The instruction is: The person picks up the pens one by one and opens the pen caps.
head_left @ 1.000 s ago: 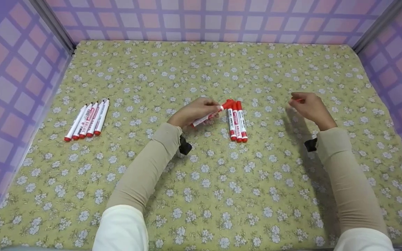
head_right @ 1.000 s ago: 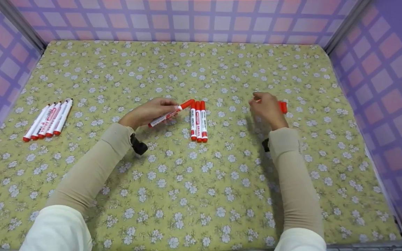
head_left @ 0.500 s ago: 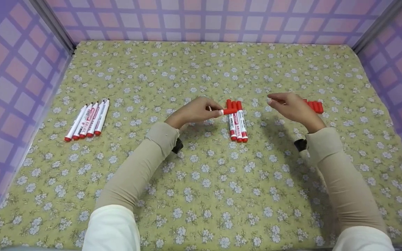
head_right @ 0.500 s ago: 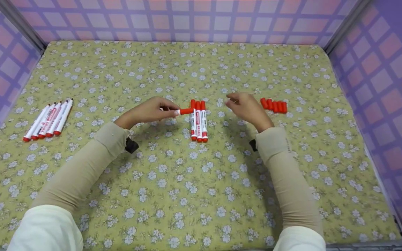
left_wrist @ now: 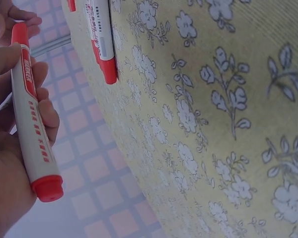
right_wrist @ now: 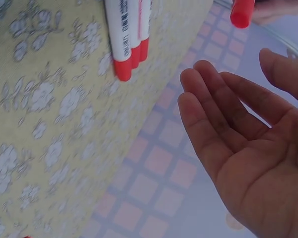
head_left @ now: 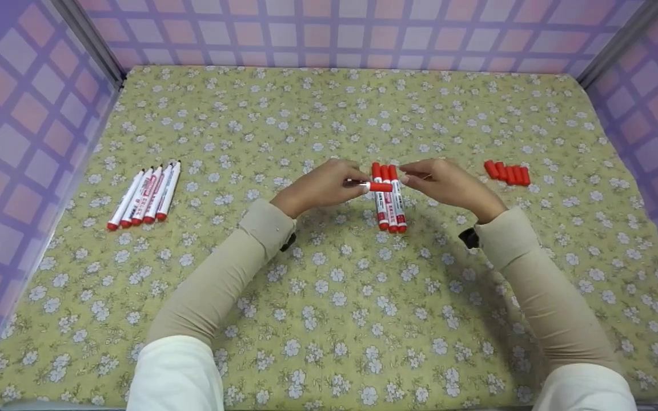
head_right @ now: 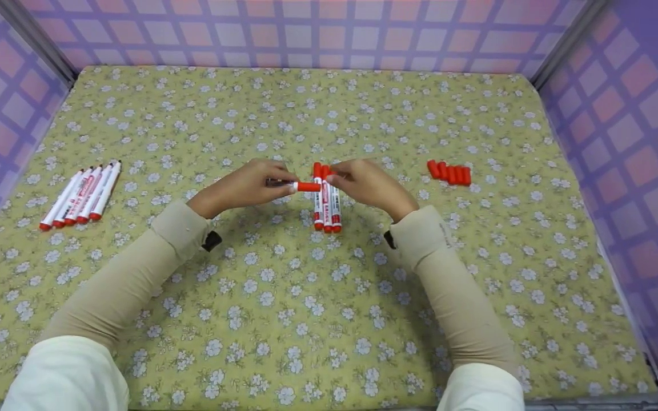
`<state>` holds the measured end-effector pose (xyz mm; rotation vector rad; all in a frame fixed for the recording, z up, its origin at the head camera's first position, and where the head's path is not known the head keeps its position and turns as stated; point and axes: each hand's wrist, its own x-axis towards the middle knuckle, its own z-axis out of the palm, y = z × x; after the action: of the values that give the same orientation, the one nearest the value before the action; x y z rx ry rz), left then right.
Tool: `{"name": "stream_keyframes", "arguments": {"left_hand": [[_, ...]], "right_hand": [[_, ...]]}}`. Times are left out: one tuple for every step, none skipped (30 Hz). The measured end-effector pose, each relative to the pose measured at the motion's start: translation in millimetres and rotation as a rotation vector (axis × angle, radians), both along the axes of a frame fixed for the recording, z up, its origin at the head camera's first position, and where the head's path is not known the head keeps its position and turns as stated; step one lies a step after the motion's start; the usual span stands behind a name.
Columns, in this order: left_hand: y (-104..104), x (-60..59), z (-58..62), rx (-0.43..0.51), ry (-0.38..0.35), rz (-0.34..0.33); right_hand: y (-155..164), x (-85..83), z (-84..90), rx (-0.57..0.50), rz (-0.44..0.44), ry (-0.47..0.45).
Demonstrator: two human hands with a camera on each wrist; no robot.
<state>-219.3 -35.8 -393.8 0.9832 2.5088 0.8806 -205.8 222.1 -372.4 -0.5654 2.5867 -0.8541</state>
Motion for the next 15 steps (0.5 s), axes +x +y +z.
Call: {"name": "stream_keyframes", "arguments": {"left_hand": [[1,0.3,0.3,-0.007,0.013,-0.001],[1,0.9,1.1,-0.014,0.026,-0.002],[1,1.3,1.4,-0.021,0.039,-0.003],[1,1.6,1.7,-0.027,0.054,-0.004],[2,1.9,2.1,-0.035,0.072,-0.007],[2,2.5,2.6,-0.042,0.089,-0.01],[2,3.2,3.3,-0.052,0.107,-0.013],[2,4.1,4.0,-0.062,0.123,-0.015],[2,4.8,4.6,-0.074,0.14,-0.019],[2,5.6,5.3,-0.086,0.157,-0.023],[2,6.5,5.9,-0.097,0.171,-0.026],[2,7.3,6.5,-0.105,0.183,-0.029],[3,7.9,6.8,-0.113,0.194,-0.032],[3,8.3,7.1,-0.117,0.203,-0.034],[3,8.8,7.4,-0.121,0.213,-0.035]], "right_hand": [[-3,0.3,0.0,-0.005,0.012,0.002],[-6,0.9,0.2,-0.009,0.027,0.006],[-9,1.5,0.3,-0.014,0.042,0.013],[-12,1.9,0.2,-0.02,0.056,0.018],[-16,2.5,0.3,-0.02,0.074,0.032],[-19,3.0,0.5,-0.018,0.092,0.049],[-22,3.5,0.7,-0.015,0.109,0.064],[-24,3.9,1.0,-0.005,0.127,0.08],[-27,4.2,1.2,0.005,0.14,0.09],[-30,4.4,1.4,0.016,0.152,0.092],[-32,4.5,1.8,0.03,0.164,0.095],[-35,4.4,2.0,0.041,0.172,0.093],[-37,4.6,2.5,0.052,0.18,0.087],[-39,4.8,2.9,0.065,0.186,0.085],[-41,5.0,3.4,0.073,0.189,0.078]]}}
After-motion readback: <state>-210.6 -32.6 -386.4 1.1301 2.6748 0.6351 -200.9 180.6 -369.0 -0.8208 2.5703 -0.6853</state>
